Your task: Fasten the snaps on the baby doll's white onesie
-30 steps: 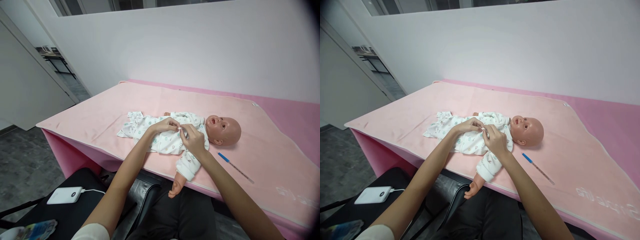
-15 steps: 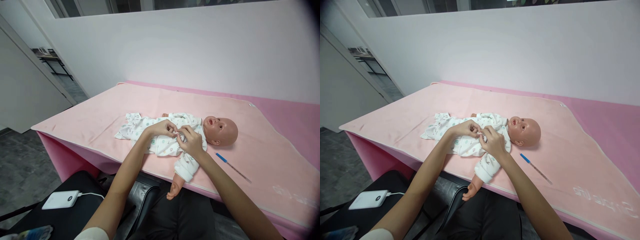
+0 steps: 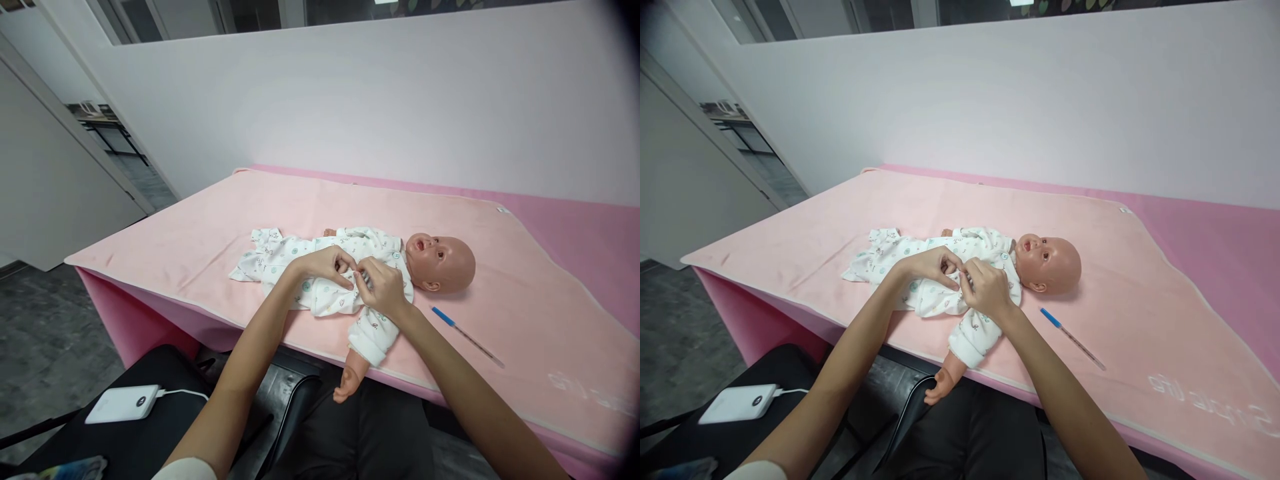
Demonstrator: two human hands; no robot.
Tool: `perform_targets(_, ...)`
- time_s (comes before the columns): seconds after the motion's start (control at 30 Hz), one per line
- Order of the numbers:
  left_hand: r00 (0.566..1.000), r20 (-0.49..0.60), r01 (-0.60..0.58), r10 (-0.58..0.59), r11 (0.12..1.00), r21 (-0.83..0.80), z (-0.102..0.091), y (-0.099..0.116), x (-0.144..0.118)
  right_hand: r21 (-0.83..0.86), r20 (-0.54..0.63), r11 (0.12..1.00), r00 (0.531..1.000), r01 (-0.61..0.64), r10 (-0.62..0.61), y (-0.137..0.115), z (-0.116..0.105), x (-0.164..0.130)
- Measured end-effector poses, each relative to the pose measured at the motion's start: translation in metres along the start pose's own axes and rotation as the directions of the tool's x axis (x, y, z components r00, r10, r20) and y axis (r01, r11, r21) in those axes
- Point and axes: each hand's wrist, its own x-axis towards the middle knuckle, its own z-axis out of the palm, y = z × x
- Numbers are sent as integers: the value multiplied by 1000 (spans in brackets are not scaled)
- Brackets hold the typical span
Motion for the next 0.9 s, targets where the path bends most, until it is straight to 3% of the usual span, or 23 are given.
perform_targets(0.37, 982, -188, 33, 2, 983, 179, 13, 7, 1, -7, -16, 1000, 1000, -9, 9, -1, 2, 0)
perform_targets(0.6, 993, -114, -16, 16, 1000, 5, 9, 6, 0, 10, -42, 1000, 999, -17, 18, -2, 1, 1)
perform_targets(0.9, 993, -114, -36, 31, 999, -38, 3, 9, -2, 61, -74, 998, 997, -11, 16, -3, -1, 1)
